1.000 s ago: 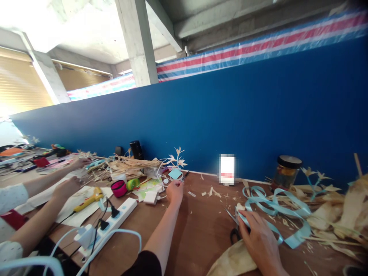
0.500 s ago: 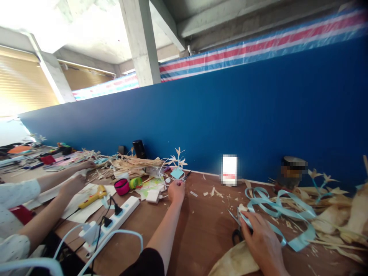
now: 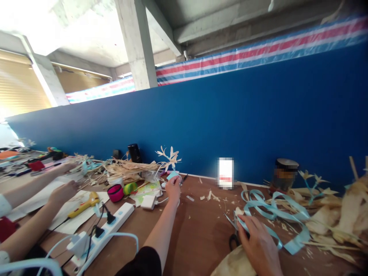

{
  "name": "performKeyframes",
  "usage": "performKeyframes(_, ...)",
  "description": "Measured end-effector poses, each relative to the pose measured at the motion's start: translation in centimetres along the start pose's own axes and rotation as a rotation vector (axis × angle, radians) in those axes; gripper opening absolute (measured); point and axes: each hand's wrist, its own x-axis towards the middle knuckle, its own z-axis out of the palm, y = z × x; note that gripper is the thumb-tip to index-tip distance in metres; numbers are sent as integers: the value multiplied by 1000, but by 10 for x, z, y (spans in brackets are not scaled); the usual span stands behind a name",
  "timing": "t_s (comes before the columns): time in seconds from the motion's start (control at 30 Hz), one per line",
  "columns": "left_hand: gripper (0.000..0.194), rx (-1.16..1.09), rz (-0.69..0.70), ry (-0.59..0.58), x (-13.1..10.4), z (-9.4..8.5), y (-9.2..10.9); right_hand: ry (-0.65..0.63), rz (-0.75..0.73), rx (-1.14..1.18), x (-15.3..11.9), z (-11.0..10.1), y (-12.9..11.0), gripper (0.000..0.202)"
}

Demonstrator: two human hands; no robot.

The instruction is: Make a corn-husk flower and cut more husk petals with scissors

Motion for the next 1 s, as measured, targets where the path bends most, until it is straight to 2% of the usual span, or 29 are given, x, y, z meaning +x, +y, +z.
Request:
performKeyframes(0.13,22,46,87,-13,5,4,-4,2,-8,-11,-1,1,1,26)
performKeyframes(0.3,20,107,128,-13,8,7,-8,-20,0,-9,-2,4,1,26)
performKeyframes(1.0,23,319,125,-16,8,-8,-9,-4,7,30,-2,6,3,27)
